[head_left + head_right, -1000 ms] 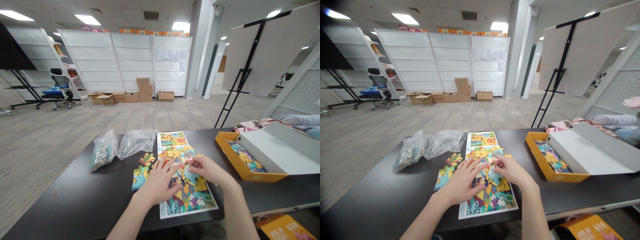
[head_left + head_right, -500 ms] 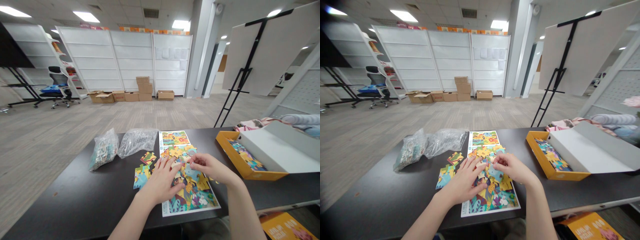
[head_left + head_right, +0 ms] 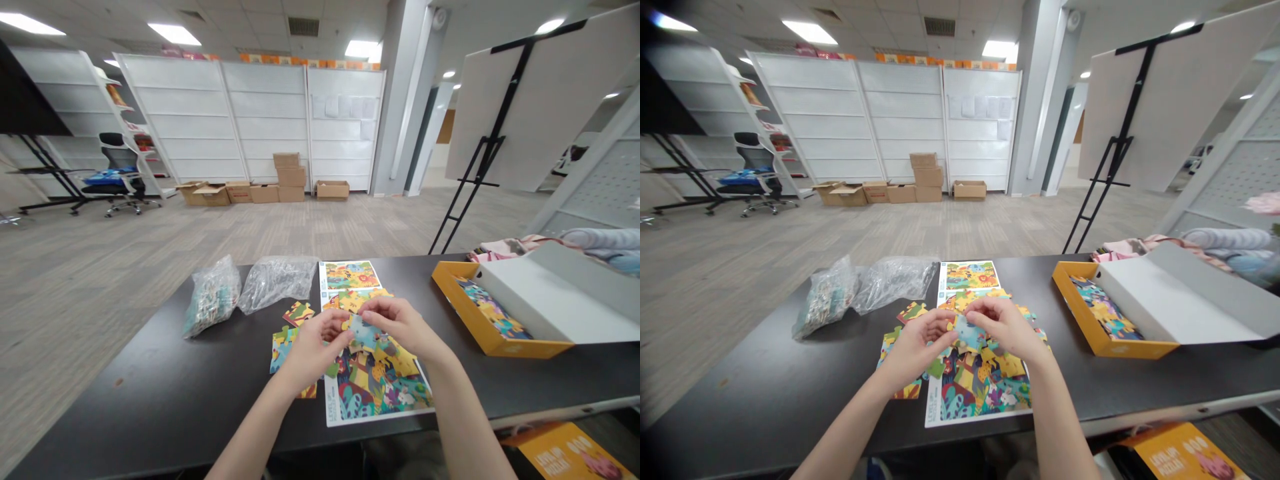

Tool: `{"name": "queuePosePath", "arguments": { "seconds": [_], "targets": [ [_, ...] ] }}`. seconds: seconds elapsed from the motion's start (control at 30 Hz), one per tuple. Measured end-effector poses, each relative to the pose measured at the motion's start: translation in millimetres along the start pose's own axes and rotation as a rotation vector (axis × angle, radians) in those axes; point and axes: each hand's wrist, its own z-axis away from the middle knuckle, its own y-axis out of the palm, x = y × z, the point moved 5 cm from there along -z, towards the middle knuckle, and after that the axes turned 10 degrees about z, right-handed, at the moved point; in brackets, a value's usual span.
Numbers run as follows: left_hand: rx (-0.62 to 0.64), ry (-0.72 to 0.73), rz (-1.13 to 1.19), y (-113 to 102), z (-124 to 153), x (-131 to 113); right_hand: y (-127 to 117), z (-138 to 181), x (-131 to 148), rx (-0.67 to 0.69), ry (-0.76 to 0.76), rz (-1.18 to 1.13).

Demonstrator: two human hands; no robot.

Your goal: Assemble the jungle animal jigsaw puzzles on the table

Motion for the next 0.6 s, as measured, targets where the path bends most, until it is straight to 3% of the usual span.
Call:
{"name": "queuePosePath", "arguments": {
  "seconds": [0.13,0.23,0.4,0.6],
  "targets": [
    [-0.125,-0.037,0.174,-13,-1,3,4,1,-1,-0.001,0.038,-0.084],
    [-0.148,-0.065,0.265,-16,0,4,8,3,1,0.047,0.019,-0.147],
    [-0.011,-0.094,0.265,-5,5,6,10,1,-2,0.011,0.019,-0.144],
    [0.106,-0.088,0.143,3,11,2,14,2,-10,0.125,0.051,-0.084]
  ]
}}
